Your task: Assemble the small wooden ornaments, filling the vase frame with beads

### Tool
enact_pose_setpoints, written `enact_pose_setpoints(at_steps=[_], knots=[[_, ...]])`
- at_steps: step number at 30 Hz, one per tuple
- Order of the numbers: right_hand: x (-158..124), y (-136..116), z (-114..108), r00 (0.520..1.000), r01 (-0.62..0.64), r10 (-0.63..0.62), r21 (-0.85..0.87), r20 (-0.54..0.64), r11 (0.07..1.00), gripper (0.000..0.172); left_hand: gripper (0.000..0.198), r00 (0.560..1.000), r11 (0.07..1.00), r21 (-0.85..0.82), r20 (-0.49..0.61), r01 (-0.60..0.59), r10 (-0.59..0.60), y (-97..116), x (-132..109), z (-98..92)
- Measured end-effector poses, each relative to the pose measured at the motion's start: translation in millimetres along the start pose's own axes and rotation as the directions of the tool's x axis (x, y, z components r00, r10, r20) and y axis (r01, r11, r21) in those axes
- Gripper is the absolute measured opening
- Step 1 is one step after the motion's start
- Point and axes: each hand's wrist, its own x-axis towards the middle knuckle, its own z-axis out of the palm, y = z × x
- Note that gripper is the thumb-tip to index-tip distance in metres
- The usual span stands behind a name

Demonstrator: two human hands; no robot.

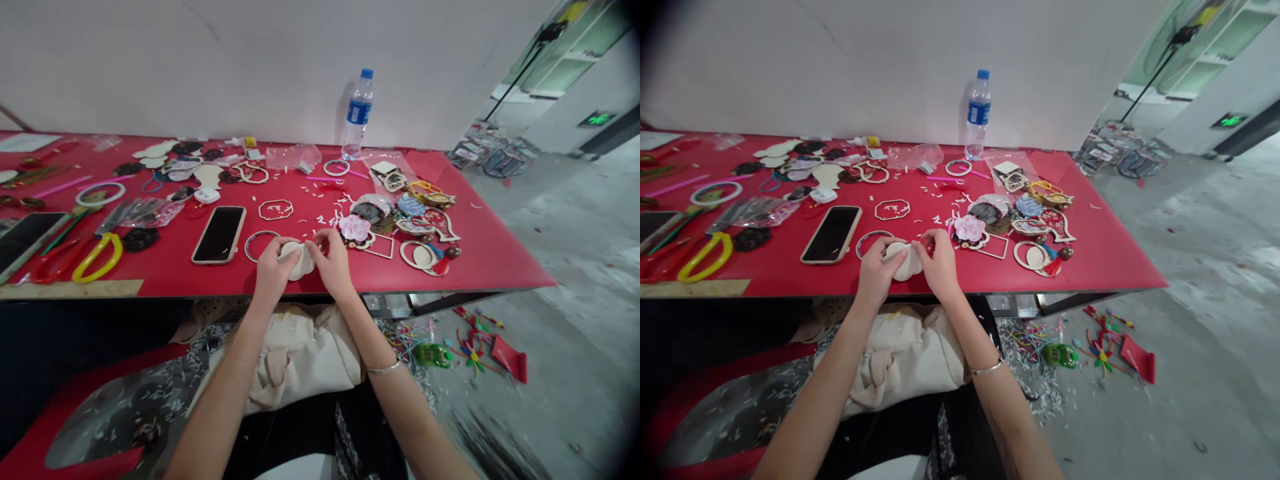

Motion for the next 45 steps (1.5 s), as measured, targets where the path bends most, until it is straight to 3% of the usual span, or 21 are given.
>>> enact_pose_setpoints(at_steps=[3, 7, 10, 25, 45], knots=[[-3.8, -3.3, 0.7, 0.996, -0.013, -0.003, -0.168, -0.094, 0.986, 0.021, 0.024, 1.000, 0.997, -0.071, 0.024, 0.008, -0.006, -2.8, 0.7, 0.6], [-8.1, -7.0, 0.0, 0.997, -0.019, 0.042, -0.341, 0.060, 0.940, 0.025, 0.027, 0.998, 0.990, -0.138, 0.058, -0.020, 0.028, -3.0, 0.8, 1.1], [-8.1, -8.0, -0.2, 0.995, 0.026, 0.019, -0.425, 0.102, 0.905, 0.025, 0.028, 0.995, 0.986, -0.167, 0.090, -0.024, 0.040, -3.2, 0.5, 1.3], [-12.9, -9.3, -1.5, 0.987, 0.130, -0.062, -0.515, 0.147, 0.847, 0.025, 0.025, 0.984, 0.968, -0.248, 0.180, 0.031, 0.015, 6.1, -2.1, 2.1], [-14.1, -9.2, -2.3, 0.978, 0.184, -0.107, -0.512, 0.176, 0.839, 0.027, 0.023, 0.989, 0.979, -0.204, 0.142, -0.022, 0.051, 6.3, -3.2, 1.4]])
